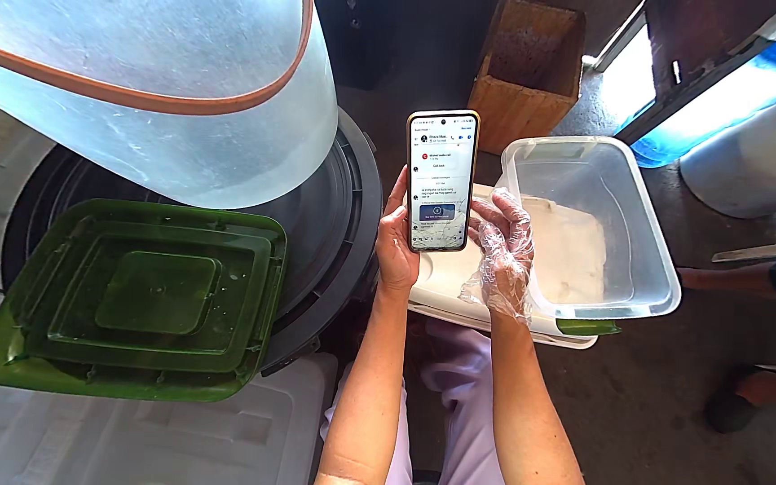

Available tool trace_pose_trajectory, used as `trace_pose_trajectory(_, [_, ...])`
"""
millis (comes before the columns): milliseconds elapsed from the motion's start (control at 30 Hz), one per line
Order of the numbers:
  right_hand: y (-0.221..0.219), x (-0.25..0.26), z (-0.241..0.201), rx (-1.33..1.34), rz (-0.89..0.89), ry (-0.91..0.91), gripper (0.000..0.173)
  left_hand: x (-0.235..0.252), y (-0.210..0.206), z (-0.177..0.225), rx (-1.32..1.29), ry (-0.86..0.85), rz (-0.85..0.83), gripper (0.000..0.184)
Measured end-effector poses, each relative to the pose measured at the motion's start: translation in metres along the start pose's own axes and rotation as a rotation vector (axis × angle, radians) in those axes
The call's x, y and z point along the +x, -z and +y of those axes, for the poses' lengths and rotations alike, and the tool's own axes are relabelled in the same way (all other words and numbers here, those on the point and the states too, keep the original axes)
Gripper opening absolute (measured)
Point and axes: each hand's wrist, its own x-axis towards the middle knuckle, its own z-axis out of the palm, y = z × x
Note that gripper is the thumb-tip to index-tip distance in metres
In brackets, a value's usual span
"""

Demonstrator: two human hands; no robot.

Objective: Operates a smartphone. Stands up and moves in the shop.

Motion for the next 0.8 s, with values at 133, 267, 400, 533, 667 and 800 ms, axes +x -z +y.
trace_pose_trajectory(133, [0.0002,-0.0004,0.0001,-0.009,-0.013,-0.012,0.045,-0.0001,0.0000,0.0004,0.007,-0.002,0.003,0.061])
trace_pose_trajectory(267, [0.0002,0.0000,-0.0003,-0.017,-0.006,-0.010,0.045,0.0001,0.0005,0.0000,-0.001,-0.003,-0.001,0.060])
trace_pose_trajectory(400, [-0.0006,0.0000,-0.0010,-0.018,0.002,-0.015,0.044,0.0000,-0.0011,0.0013,0.001,0.002,0.014,0.060])
trace_pose_trajectory(533, [-0.0003,-0.0008,-0.0020,-0.015,-0.001,-0.020,0.045,-0.0002,-0.0006,0.0010,0.006,-0.005,0.003,0.060])
trace_pose_trajectory(667, [0.0005,-0.0013,-0.0021,-0.005,-0.013,-0.025,0.046,-0.0002,-0.0012,0.0011,0.017,-0.005,0.013,0.063])
trace_pose_trajectory(800, [0.0003,-0.0010,-0.0021,-0.004,-0.010,-0.026,0.045,0.0002,-0.0014,0.0014,0.012,-0.008,0.004,0.063])
